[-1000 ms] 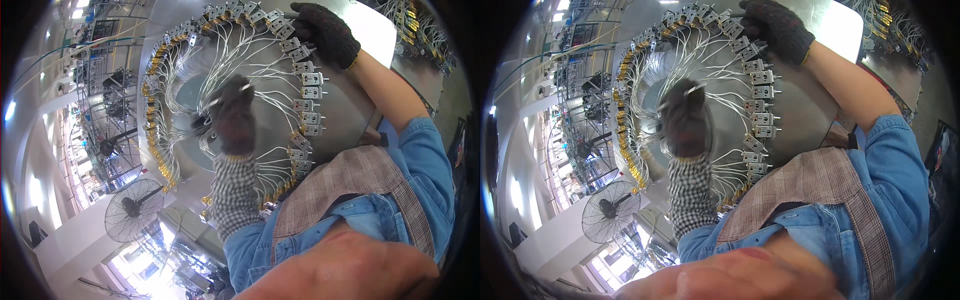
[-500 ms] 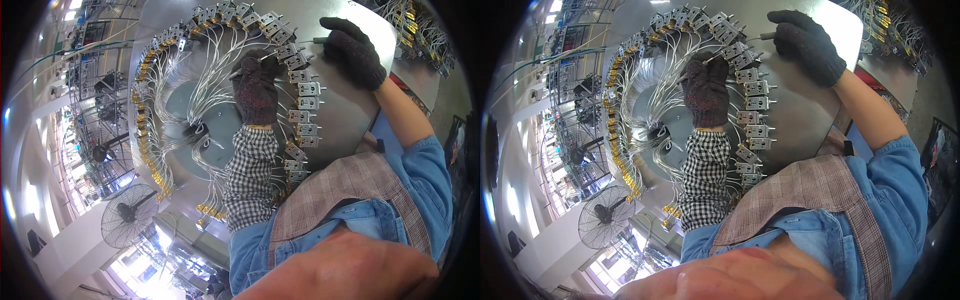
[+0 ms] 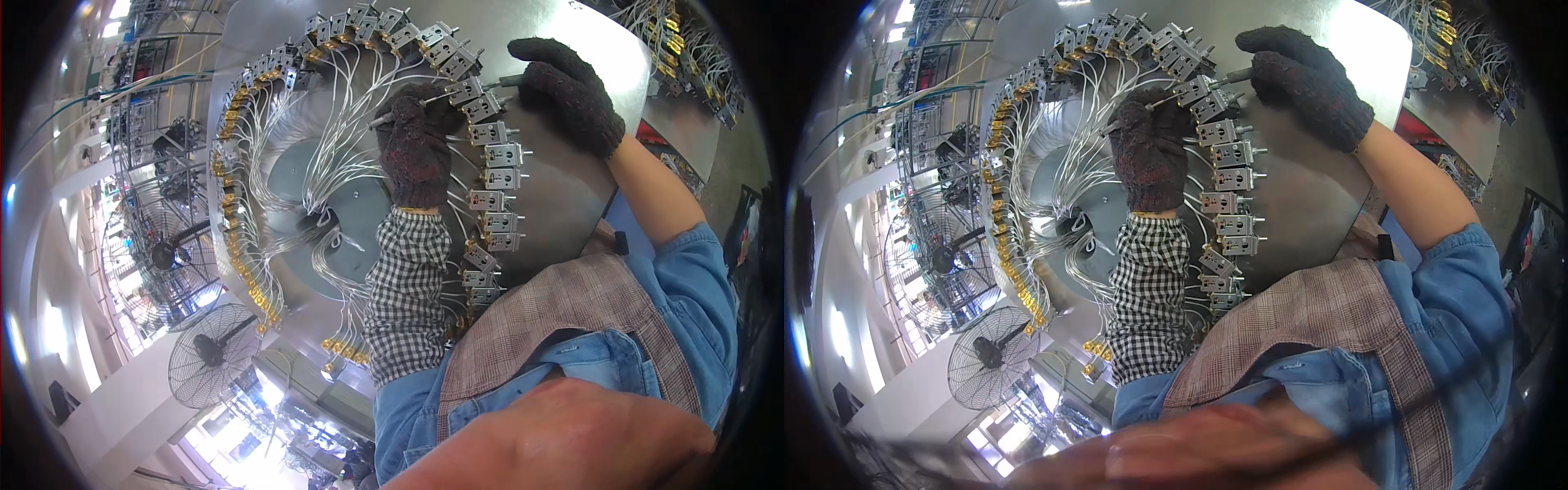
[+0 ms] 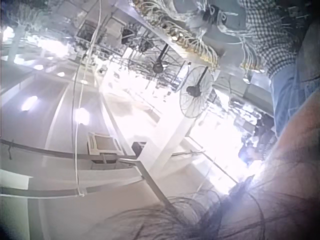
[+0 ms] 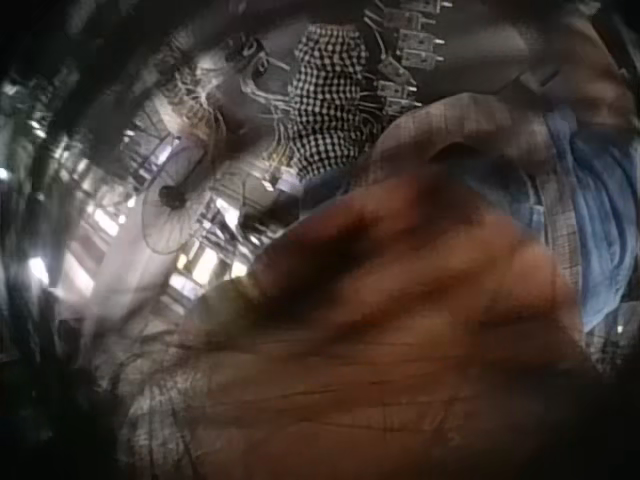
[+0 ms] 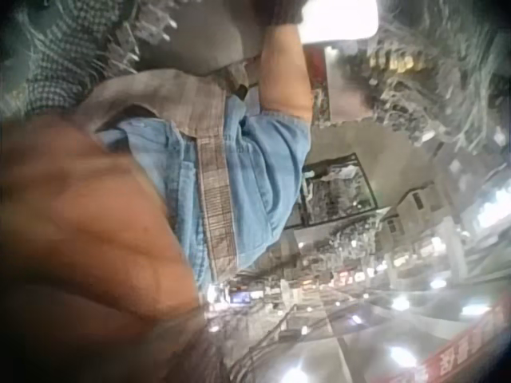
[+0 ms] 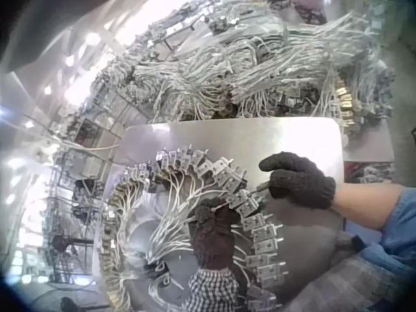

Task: Connecting wires and components to the frame of a large circular motor stator.

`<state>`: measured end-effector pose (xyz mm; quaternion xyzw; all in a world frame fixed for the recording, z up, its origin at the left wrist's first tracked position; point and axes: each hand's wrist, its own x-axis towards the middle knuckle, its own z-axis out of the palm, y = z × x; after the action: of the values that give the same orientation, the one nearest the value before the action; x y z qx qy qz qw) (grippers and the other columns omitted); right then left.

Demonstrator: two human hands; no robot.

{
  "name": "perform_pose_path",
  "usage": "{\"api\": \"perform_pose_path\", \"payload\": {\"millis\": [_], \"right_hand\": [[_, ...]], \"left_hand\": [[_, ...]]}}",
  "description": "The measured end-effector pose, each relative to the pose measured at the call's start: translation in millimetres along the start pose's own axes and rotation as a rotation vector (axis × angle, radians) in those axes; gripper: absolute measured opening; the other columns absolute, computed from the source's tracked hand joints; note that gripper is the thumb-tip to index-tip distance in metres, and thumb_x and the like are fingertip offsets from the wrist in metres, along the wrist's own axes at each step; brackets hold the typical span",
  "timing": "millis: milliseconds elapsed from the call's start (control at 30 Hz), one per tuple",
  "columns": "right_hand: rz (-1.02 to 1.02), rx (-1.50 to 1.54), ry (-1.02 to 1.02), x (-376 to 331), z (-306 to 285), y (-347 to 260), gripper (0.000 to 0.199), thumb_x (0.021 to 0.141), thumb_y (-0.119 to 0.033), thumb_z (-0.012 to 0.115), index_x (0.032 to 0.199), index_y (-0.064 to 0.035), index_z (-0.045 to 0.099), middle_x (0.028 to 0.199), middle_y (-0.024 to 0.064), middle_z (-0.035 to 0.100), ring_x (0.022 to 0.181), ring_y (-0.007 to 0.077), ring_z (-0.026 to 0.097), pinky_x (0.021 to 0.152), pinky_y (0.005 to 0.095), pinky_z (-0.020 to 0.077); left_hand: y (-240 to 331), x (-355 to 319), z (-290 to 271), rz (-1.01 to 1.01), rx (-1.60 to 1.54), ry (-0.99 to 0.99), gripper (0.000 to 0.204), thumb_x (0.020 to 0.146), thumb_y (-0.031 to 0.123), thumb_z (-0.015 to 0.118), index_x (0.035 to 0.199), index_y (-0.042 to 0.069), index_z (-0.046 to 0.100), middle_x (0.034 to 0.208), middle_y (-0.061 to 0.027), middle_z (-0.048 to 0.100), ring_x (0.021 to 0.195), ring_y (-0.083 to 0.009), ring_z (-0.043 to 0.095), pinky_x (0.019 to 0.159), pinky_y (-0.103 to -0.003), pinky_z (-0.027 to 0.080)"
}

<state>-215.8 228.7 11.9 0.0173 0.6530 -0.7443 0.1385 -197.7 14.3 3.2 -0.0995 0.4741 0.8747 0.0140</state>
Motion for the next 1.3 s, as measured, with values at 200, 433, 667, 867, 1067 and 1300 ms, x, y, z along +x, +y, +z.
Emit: {"api": "perform_pose_path", "payload": {"millis": [200, 433, 667, 867, 1067, 1300], "right_hand": [[-0.054, -0.126, 0.015, 0.0, -2.1, -2.9, 0.032, 0.087, -0.02, 0.051, 0.117, -0.0072, 0.055, 0.077, 0.0032, 0.056, 0.07, 0.0098, 0.052, 0.066, 0.0253, 0.0442], [-0.071, -0.154, -0.014, 2.2, -5.7, -2.9, 0.033, 0.085, -0.015, 0.052, 0.117, -0.007, 0.055, 0.082, 0.0046, 0.057, 0.074, 0.0104, 0.054, 0.07, 0.0259, 0.0466], [-0.075, -0.11, -0.093, -1.5, -12.4, -2.5, 0.033, 0.087, -0.021, 0.053, 0.117, -0.0059, 0.055, 0.09, 0.0051, 0.058, 0.079, 0.0124, 0.056, 0.075, 0.0273, 0.0466], [-0.116, -0.172, -0.041, 4.3, -10.0, -1.6, 0.032, 0.089, -0.021, 0.051, 0.116, -0.0054, 0.055, 0.09, 0.0063, 0.06, 0.081, 0.0123, 0.056, 0.077, 0.0273, 0.0462], [-0.098, -0.022, -0.048, 5.2, -7.8, -3.0, 0.029, 0.089, -0.016, 0.049, 0.115, -0.0044, 0.056, 0.093, 0.0065, 0.06, 0.076, 0.0117, 0.057, 0.071, 0.0258, 0.0472], [0.141, 0.104, -0.065, 4.8, -9.1, -12.4, 0.031, 0.088, -0.018, 0.051, 0.115, -0.0055, 0.056, 0.081, 0.0042, 0.057, 0.07, 0.0098, 0.053, 0.064, 0.0256, 0.0462]], "left_hand": [[5.4, 2.2, -3.1, -0.086, -0.049, -0.013, 0.021, 0.091, 0.022, 0.051, 0.099, 0.002, 0.054, 0.087, -0.0149, 0.064, 0.072, -0.0242, 0.064, 0.057, -0.024, 0.051], [1.8, 2.1, 6.0, -0.049, -0.021, 0.018, 0.024, 0.092, 0.024, 0.044, 0.097, 0.002, 0.053, 0.088, -0.0133, 0.063, 0.072, -0.0219, 0.064, 0.058, -0.022, 0.053], [0.5, 3.5, 4.7, -0.05, 0.02, -0.02, 0.026, 0.093, 0.025, 0.041, 0.098, 0.001, 0.053, 0.089, -0.0139, 0.063, 0.076, -0.0234, 0.064, 0.064, -0.027, 0.054], [0.6, 3.8, 2.6, -0.074, -0.019, -0.025, 0.026, 0.093, 0.027, 0.044, 0.099, 0.002, 0.052, 0.09, -0.0155, 0.063, 0.079, -0.0256, 0.064, 0.066, -0.029, 0.055], [-0.2, 3.7, 3.3, -0.098, -0.086, -0.03, 0.026, 0.093, 0.026, 0.045, 0.099, 0.002, 0.051, 0.094, -0.0168, 0.062, 0.081, -0.0296, 0.064, 0.068, -0.034, 0.056], [4.4, 0.9, 7.0, -0.084, -0.076, -0.084, 0.025, 0.094, 0.025, 0.043, 0.099, 0.002, 0.051, 0.098, -0.0155, 0.059, 0.089, -0.0267, 0.063, 0.073, -0.033, 0.055]]}}
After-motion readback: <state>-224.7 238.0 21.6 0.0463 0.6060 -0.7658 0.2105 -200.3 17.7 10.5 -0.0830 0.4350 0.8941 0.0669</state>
